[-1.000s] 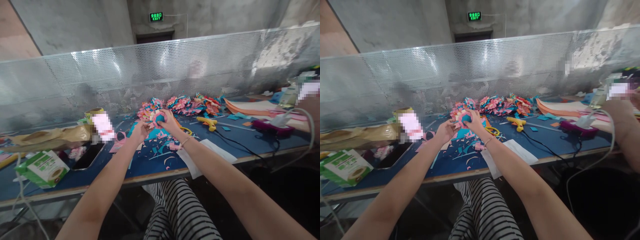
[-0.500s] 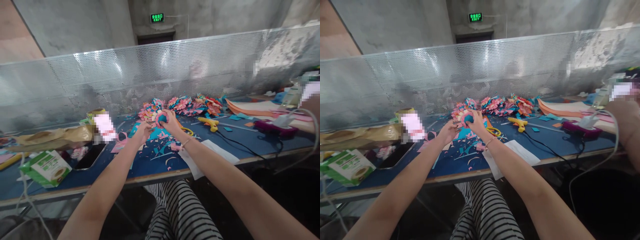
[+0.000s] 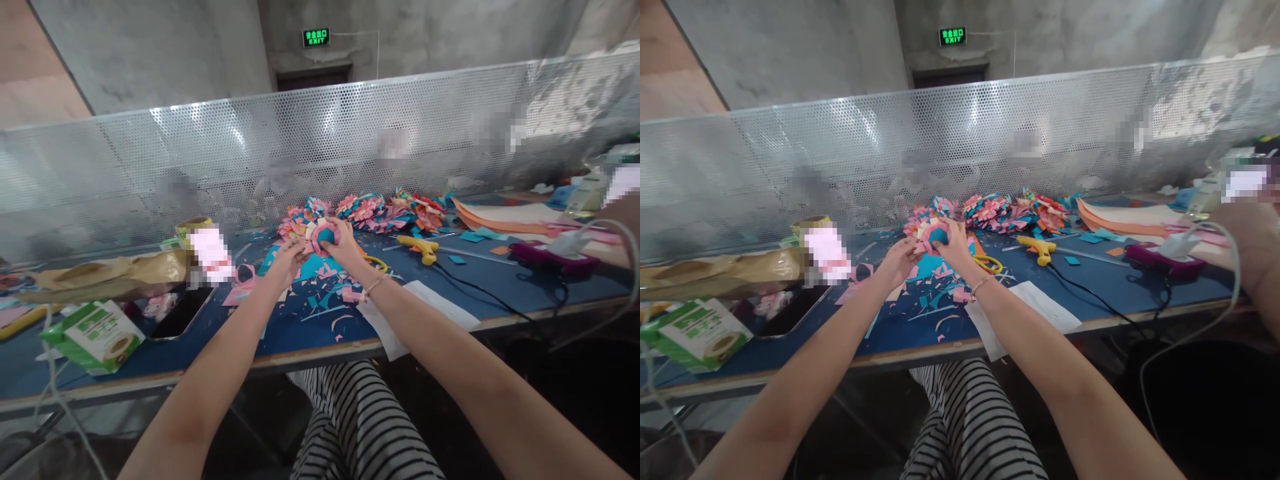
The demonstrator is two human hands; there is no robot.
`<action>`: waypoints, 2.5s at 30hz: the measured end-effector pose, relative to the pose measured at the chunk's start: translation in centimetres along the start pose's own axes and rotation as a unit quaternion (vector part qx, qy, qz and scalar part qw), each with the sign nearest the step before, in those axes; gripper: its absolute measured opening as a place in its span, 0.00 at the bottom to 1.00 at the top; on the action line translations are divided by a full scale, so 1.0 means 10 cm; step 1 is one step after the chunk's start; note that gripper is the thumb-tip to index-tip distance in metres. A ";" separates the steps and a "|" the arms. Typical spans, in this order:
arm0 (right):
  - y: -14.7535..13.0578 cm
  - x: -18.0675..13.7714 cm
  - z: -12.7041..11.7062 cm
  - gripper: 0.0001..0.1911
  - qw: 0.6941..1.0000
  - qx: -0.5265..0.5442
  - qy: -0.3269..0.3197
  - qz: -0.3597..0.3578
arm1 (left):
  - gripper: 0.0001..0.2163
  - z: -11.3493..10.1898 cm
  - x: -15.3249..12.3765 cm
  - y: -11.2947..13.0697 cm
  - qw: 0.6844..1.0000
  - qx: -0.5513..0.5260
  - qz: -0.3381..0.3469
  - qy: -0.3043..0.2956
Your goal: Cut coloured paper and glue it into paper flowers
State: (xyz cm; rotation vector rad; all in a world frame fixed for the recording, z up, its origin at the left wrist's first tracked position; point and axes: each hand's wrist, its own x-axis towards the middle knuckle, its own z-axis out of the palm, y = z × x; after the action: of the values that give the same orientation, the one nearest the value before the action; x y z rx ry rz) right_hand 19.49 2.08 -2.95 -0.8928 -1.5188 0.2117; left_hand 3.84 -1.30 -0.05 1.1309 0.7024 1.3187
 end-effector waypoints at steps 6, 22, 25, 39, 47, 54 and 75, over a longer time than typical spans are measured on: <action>0.01 0.00 0.00 0.29 1.000 -0.016 0.003 -0.007 | 0.09 0.00 0.00 0.00 1.000 0.023 0.011 -0.004; 0.00 -0.02 0.04 0.28 0.999 -0.041 -0.010 0.006 | 0.18 -0.06 0.05 -0.09 0.999 0.047 0.019 -0.011; -0.02 -0.04 0.06 0.27 0.999 -0.041 -0.011 -0.003 | 0.18 -0.10 0.07 -0.11 0.999 0.049 0.017 -0.006; -0.02 -0.08 0.08 0.28 0.999 -0.039 -0.025 -0.018 | 0.20 -0.15 0.07 -0.14 0.999 0.037 0.017 -0.007; 0.06 -0.01 0.03 0.28 0.999 -0.027 -0.037 -0.023 | 0.20 -0.14 0.08 -0.10 0.997 0.061 -0.030 0.027; -0.05 -0.03 -0.06 0.24 0.994 -0.009 -0.111 0.014 | 0.22 -0.15 0.07 -0.07 0.991 0.119 -0.049 0.046; 0.20 -0.03 -0.11 0.23 0.951 -0.157 -0.266 -0.016 | 0.11 -0.68 0.34 -0.10 0.912 0.363 0.127 0.141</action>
State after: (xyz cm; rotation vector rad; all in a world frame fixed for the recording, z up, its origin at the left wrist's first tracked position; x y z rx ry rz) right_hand 21.22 2.80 -4.24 -1.1175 -2.1083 0.1990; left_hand -1.38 3.71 -2.63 1.6802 1.3712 1.5017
